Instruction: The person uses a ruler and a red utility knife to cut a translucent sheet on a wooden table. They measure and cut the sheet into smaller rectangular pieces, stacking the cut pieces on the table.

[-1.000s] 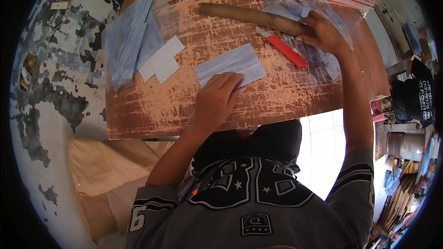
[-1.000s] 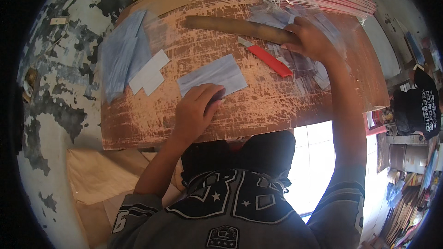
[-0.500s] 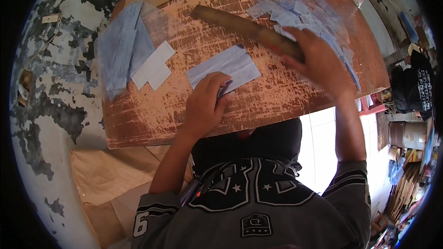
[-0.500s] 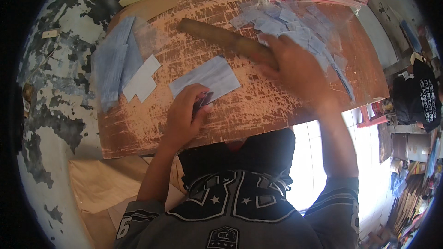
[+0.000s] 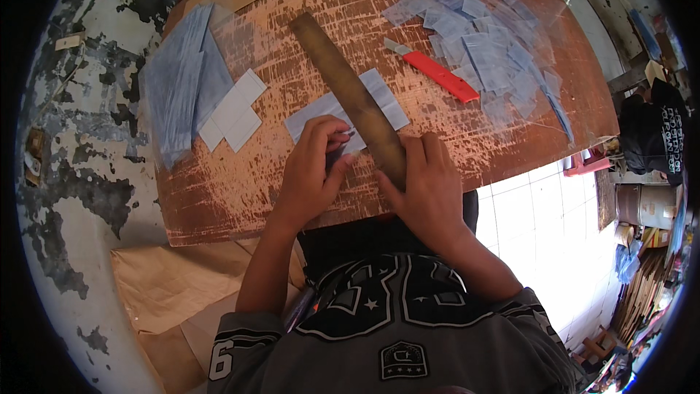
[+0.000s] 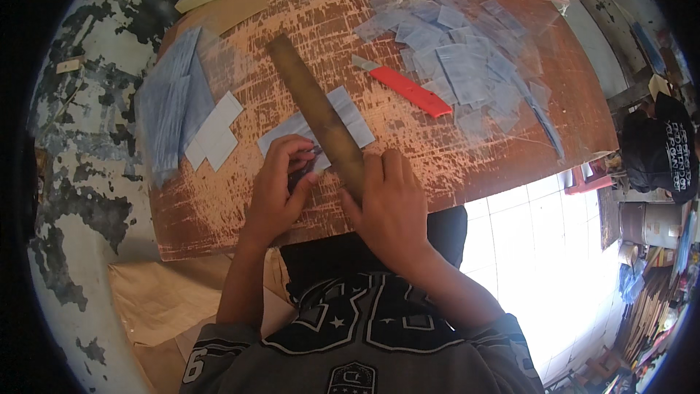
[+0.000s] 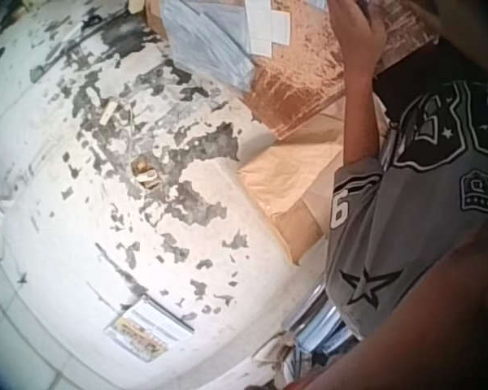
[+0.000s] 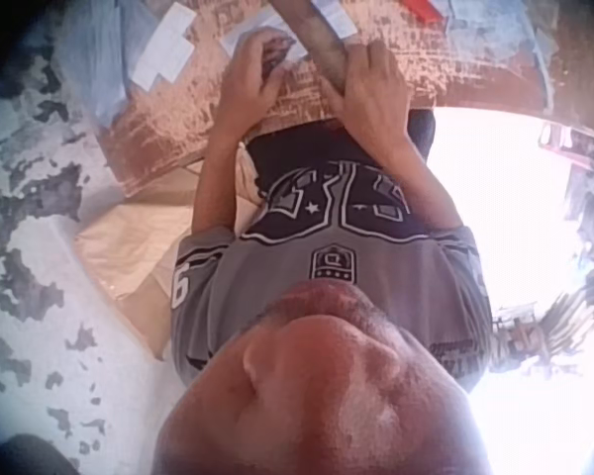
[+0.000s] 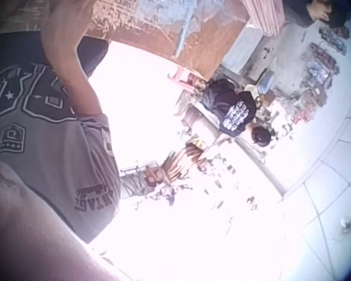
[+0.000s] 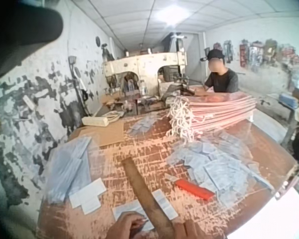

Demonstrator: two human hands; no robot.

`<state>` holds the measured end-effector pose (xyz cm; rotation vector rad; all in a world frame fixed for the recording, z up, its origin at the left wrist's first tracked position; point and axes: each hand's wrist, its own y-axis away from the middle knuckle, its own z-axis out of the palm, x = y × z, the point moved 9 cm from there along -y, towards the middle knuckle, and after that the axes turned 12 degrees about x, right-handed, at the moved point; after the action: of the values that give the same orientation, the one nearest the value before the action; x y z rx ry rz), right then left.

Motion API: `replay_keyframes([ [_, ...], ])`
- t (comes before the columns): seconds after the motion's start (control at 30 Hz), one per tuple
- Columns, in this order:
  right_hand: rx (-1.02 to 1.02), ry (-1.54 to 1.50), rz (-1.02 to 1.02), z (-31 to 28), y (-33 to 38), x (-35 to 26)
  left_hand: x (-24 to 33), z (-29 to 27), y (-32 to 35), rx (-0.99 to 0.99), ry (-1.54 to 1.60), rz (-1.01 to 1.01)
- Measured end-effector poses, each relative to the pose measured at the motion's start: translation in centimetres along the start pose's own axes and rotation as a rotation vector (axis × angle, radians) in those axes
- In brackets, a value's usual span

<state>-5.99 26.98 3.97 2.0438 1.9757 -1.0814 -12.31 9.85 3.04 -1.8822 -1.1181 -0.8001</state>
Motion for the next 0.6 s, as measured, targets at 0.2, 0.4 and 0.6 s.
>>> replay_keyframes([
  [0.2,0.034,-0.047,0.002,0.4,0.7,0.0,0.0,0.2,0.0,-0.003,-0.037,0.01],
  [0.4,0.051,-0.036,-0.009,0.8,1.0,0.1,0.8,0.5,0.2,0.008,-0.216,0.09],
  [0.6,0.062,-0.034,-0.024,0.7,1.3,0.0,2.3,0.0,-0.4,0.028,-0.196,0.096],
])
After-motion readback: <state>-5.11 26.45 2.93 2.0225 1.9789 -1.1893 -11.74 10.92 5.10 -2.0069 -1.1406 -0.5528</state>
